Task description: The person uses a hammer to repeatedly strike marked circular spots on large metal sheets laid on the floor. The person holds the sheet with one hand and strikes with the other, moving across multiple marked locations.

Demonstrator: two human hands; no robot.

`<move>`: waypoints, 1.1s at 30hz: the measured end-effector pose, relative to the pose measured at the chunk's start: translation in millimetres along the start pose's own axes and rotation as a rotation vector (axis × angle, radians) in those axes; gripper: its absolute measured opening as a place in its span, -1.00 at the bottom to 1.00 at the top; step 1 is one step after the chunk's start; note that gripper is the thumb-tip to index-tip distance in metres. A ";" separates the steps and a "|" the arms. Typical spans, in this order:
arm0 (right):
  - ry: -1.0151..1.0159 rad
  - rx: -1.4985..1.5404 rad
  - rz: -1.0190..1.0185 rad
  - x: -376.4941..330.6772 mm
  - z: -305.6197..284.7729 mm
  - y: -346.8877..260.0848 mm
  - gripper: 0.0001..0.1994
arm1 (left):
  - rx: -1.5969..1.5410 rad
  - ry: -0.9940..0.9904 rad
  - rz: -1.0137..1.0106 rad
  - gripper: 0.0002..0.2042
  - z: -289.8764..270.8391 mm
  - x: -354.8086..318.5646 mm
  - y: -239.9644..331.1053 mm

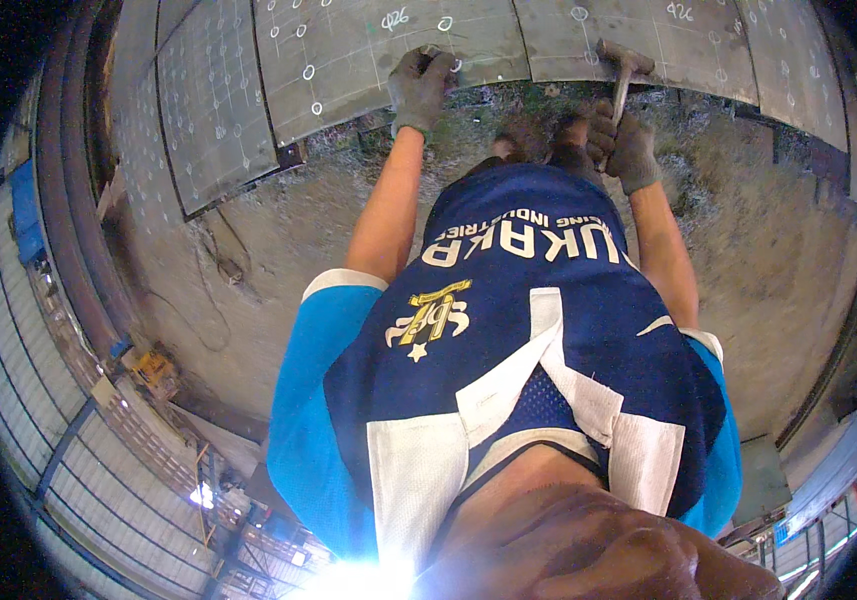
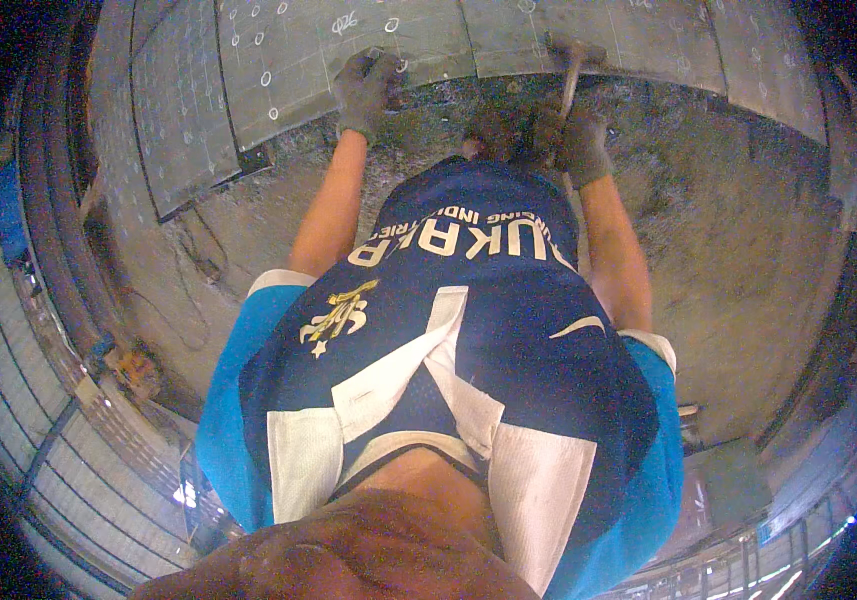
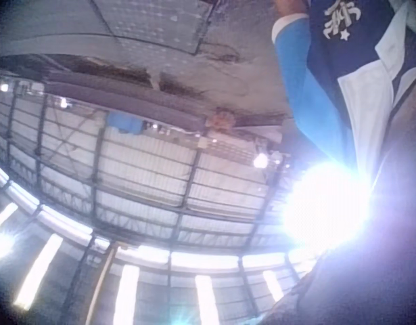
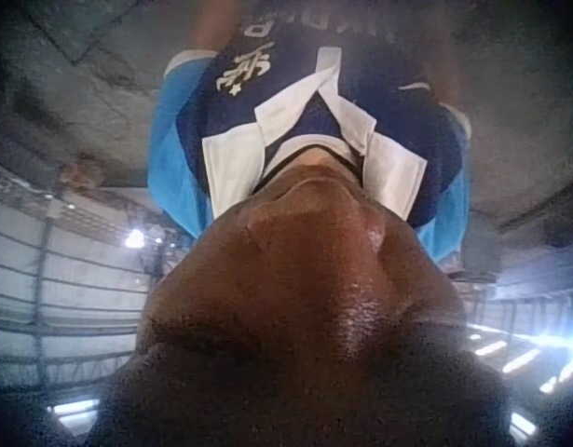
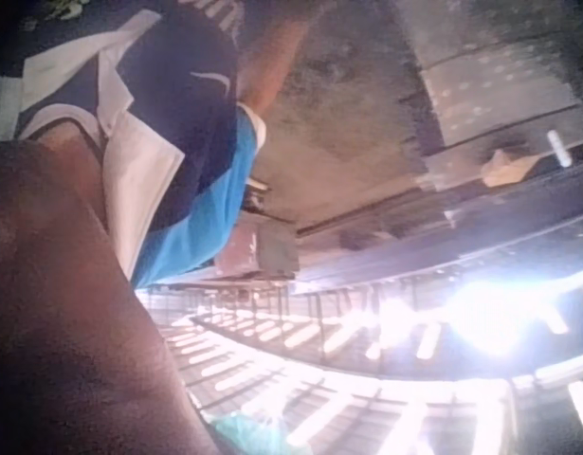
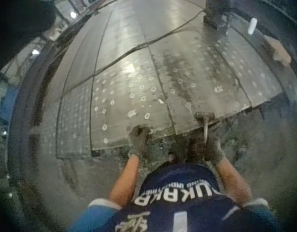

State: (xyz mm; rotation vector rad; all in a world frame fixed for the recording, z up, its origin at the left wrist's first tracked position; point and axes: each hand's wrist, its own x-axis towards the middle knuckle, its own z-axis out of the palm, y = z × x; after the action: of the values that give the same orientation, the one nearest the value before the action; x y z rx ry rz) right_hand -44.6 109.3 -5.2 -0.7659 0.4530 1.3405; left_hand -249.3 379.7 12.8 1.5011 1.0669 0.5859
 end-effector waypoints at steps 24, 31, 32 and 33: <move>0.106 -1.045 -0.502 -3.6 6.0 23.3 -0.76 | 0.061 0.014 -0.071 -0.74 -16.7 -8.4 9.8; -0.313 -1.409 -0.883 -1.6 78.5 36.5 -0.69 | 0.137 0.042 0.095 -0.73 -9.4 -21.5 28.7; -0.410 -1.636 -1.147 9.3 74.0 35.8 -0.69 | 0.181 0.050 0.121 -0.71 -8.5 -20.3 22.2; -0.351 -1.981 -1.128 33.1 52.1 31.3 -0.67 | 0.219 0.060 0.152 -0.69 -6.5 -15.4 15.1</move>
State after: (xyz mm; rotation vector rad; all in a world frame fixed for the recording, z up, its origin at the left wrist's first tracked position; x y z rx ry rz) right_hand -75.3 171.1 0.2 -1.8261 -1.6885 0.3707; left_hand -257.4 370.6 31.7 1.7762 1.0970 0.6388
